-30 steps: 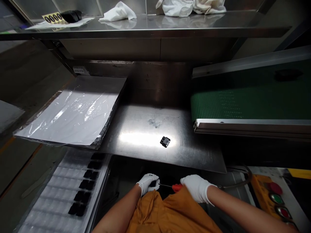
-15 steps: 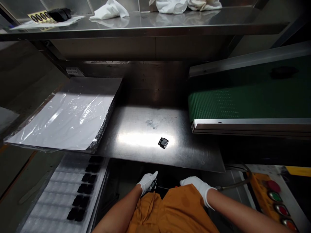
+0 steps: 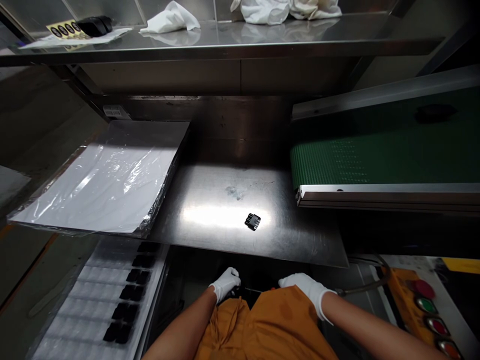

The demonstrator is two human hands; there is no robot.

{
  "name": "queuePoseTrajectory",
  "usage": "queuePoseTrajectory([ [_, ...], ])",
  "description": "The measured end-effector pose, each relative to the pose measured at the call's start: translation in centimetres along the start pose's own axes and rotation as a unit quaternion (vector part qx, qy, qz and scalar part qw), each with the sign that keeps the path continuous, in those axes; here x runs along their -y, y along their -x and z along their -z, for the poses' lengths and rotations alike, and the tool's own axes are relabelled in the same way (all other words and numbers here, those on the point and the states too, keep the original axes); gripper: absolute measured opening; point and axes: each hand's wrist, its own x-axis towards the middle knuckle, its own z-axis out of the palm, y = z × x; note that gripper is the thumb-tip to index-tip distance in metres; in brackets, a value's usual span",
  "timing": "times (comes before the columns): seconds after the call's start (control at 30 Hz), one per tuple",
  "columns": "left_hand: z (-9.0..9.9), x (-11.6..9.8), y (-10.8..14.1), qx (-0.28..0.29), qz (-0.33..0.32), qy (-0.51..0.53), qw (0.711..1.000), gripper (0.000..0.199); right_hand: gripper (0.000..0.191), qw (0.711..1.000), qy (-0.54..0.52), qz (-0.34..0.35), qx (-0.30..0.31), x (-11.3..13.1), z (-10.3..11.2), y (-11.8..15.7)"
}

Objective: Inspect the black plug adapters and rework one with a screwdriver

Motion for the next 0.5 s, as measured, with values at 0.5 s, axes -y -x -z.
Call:
queuePoseTrajectory([
  [0.5, 1.2, -1.0, 2.4, 0.073, 0.058, 0.338, 0.936, 0.05, 0.038, 0.999, -0.026, -0.018, 0.0, -0.2, 0.5, -0.5],
])
